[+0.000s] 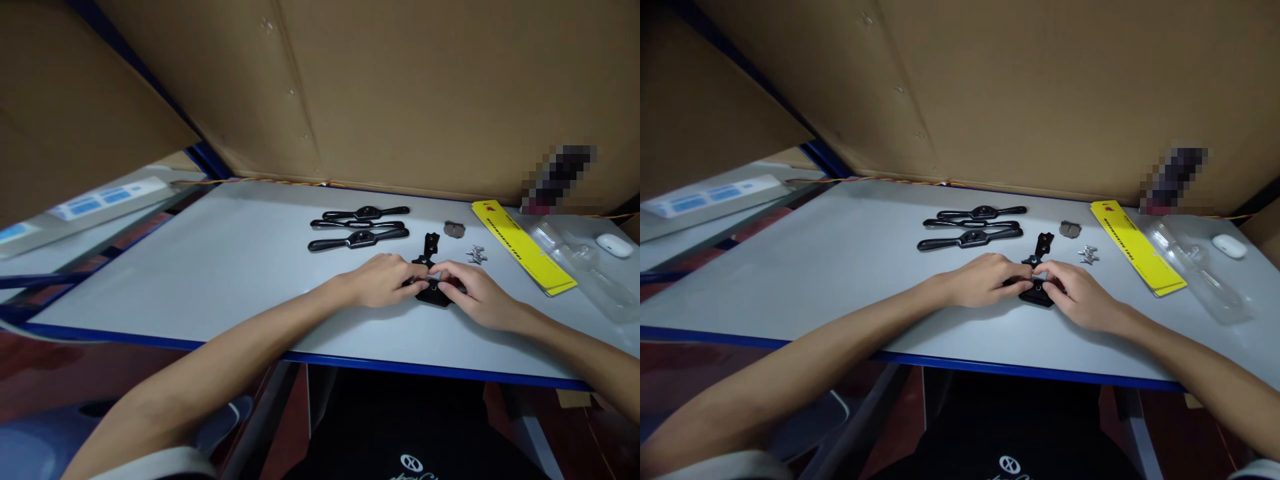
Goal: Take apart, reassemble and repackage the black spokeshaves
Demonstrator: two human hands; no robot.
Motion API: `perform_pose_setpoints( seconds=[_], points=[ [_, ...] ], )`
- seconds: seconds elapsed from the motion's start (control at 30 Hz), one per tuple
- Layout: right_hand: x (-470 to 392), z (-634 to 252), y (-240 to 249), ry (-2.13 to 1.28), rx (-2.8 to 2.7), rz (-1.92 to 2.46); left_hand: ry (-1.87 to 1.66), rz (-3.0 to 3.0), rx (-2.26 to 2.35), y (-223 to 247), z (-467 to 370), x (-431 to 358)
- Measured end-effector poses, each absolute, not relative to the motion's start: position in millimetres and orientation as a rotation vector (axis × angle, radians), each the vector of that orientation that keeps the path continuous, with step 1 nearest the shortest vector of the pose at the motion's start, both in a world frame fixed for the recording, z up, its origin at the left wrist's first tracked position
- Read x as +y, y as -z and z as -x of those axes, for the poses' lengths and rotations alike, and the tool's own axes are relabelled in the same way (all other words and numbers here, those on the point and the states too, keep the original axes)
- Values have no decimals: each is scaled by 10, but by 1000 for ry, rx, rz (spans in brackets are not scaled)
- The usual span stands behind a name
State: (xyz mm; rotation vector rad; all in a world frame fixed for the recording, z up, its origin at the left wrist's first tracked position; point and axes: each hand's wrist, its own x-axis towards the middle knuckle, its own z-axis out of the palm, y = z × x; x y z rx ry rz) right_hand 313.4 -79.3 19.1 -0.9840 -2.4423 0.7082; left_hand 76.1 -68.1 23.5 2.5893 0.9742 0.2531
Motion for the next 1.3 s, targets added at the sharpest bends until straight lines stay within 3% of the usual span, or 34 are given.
perform_pose_setpoints(
  seconds=[1.17,1.3],
  points=[
    [-852,-3120,-175,-393,-2591,780,-219,-2648,983,-257,-754,-705],
    [-792,-3196,-242,-198,-2655,821,-213,-2633,986,-269,-760,-708]
  ],
)
